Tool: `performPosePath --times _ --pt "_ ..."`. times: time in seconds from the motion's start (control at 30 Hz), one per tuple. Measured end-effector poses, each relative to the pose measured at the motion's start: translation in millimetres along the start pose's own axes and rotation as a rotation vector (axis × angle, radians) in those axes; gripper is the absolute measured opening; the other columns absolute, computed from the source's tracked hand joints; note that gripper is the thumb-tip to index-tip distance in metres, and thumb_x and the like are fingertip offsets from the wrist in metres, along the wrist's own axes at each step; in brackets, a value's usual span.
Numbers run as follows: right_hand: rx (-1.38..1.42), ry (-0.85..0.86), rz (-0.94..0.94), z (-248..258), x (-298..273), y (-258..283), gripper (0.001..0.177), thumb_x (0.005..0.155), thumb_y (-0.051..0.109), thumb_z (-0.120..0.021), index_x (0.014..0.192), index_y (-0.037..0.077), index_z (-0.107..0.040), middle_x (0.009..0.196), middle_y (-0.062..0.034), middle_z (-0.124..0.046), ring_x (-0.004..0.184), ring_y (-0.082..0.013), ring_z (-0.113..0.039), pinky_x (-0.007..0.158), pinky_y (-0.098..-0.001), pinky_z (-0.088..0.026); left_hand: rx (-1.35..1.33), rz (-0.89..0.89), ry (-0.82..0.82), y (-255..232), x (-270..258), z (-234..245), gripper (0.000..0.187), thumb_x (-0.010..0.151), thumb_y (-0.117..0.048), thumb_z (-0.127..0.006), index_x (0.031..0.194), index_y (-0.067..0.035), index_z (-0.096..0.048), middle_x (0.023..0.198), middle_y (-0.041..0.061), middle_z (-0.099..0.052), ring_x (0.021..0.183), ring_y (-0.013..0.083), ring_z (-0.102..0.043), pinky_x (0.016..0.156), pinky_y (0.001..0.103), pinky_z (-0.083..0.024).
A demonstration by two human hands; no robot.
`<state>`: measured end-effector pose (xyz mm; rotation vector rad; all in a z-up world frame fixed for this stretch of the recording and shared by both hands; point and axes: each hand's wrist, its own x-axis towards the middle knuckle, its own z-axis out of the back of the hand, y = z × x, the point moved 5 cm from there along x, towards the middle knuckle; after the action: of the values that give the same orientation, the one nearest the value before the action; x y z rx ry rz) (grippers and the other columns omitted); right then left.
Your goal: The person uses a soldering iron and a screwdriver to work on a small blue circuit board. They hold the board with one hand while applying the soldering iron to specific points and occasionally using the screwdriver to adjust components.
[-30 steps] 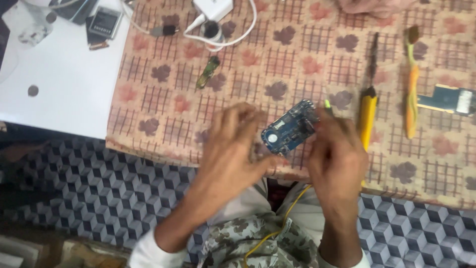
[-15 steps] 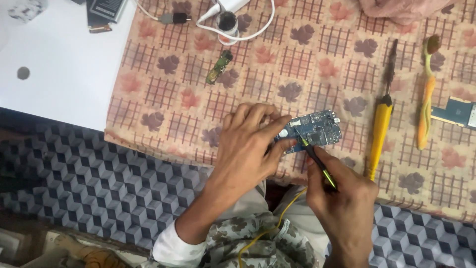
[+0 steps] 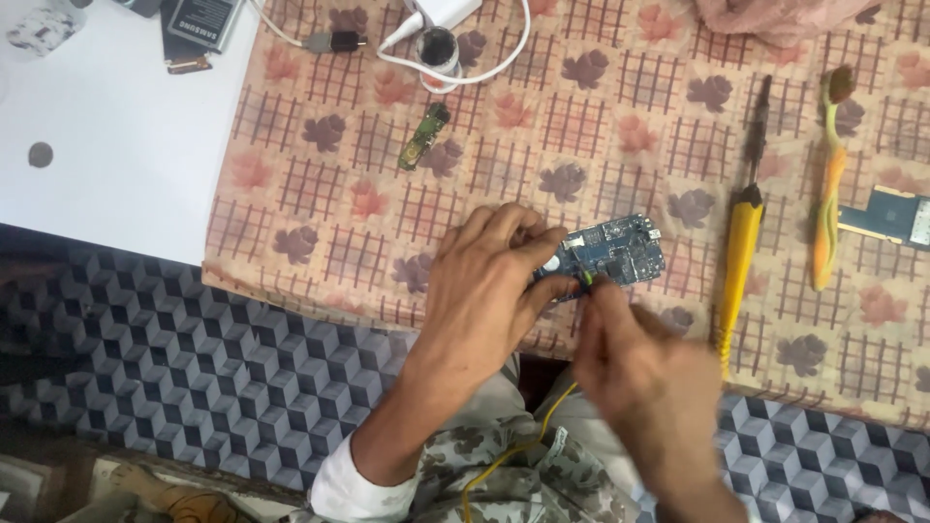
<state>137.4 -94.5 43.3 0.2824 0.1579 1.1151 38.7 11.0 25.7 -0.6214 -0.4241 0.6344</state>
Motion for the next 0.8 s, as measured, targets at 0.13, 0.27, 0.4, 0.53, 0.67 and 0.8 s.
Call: performPosePath --times 0.13,0.27,0.4,0.53,0.67,0.8 --pt "-0.040 -0.166 0.225 28 5 -9 0.018 0.089 0.019 -0.072 0.105 0.013 -0.076 0.063 -0.0097 -0.068 0.046 -0.0287 -0.061 0.045 -0.0413 -0.046 -0.040 0.039 0.007 3 -2 -2 0.047 0.074 -0.023 -0.086 0.117 -0.005 -0.075 0.110 0.008 -0.068 0.102 0.0269 -0.061 0.088 0.043 -0.047" --pt "0.037 -0.155 0.149 13 -6 6 0.030 0.088 0.010 -0.071 0.118 0.006 -0.074 0.068 -0.0095 -0.066 0.050 -0.0249 -0.061 0.047 -0.0389 -0.048 -0.086 0.015 -0.012 0 2 8 0.046 0.075 -0.022 -0.085 0.116 -0.003 -0.075 0.110 0.008 -0.068 0.101 0.0261 -0.063 0.089 0.042 -0.049" --pt "0.065 -0.345 0.063 -4 -17 16 0.022 0.095 0.008 -0.072 0.116 0.003 -0.072 0.077 -0.0101 -0.068 0.058 -0.0251 -0.063 0.053 -0.0381 -0.049 -0.080 -0.022 -0.034 2 0 10 0.045 0.076 -0.020 -0.085 0.116 -0.002 -0.074 0.111 0.009 -0.068 0.103 0.0274 -0.063 0.091 0.043 -0.049" --pt "0.061 -0.439 0.031 -18 -27 18 0.024 0.098 0.007 -0.071 0.120 -0.001 -0.066 0.088 -0.0134 -0.067 0.075 -0.0295 -0.065 0.065 -0.0393 -0.050 -0.065 -0.024 -0.019 5 -2 5 0.045 0.076 -0.019 -0.085 0.117 -0.002 -0.074 0.107 0.011 -0.067 0.102 0.0290 -0.062 0.090 0.044 -0.048" --pt "0.095 -0.387 0.060 -15 -32 27 0.028 0.093 0.006 -0.068 0.119 -0.002 -0.059 0.093 -0.0152 -0.062 0.077 -0.0335 -0.060 0.069 -0.0440 -0.047 -0.069 -0.027 -0.009 2 0 8 0.049 0.075 -0.020 -0.084 0.119 -0.002 -0.074 0.109 0.010 -0.067 0.102 0.0281 -0.061 0.090 0.042 -0.049" --pt "0.015 -0.364 0.193 -9 -41 34 0.036 0.084 -0.002 -0.062 0.118 -0.005 -0.053 0.105 -0.0198 -0.062 0.082 -0.0401 -0.059 0.075 -0.0501 -0.048 -0.080 -0.068 0.016 6 -3 6 0.051 0.074 -0.028 -0.085 0.117 -0.004 -0.074 0.112 0.008 -0.067 0.105 0.0266 -0.059 0.092 0.042 -0.048"
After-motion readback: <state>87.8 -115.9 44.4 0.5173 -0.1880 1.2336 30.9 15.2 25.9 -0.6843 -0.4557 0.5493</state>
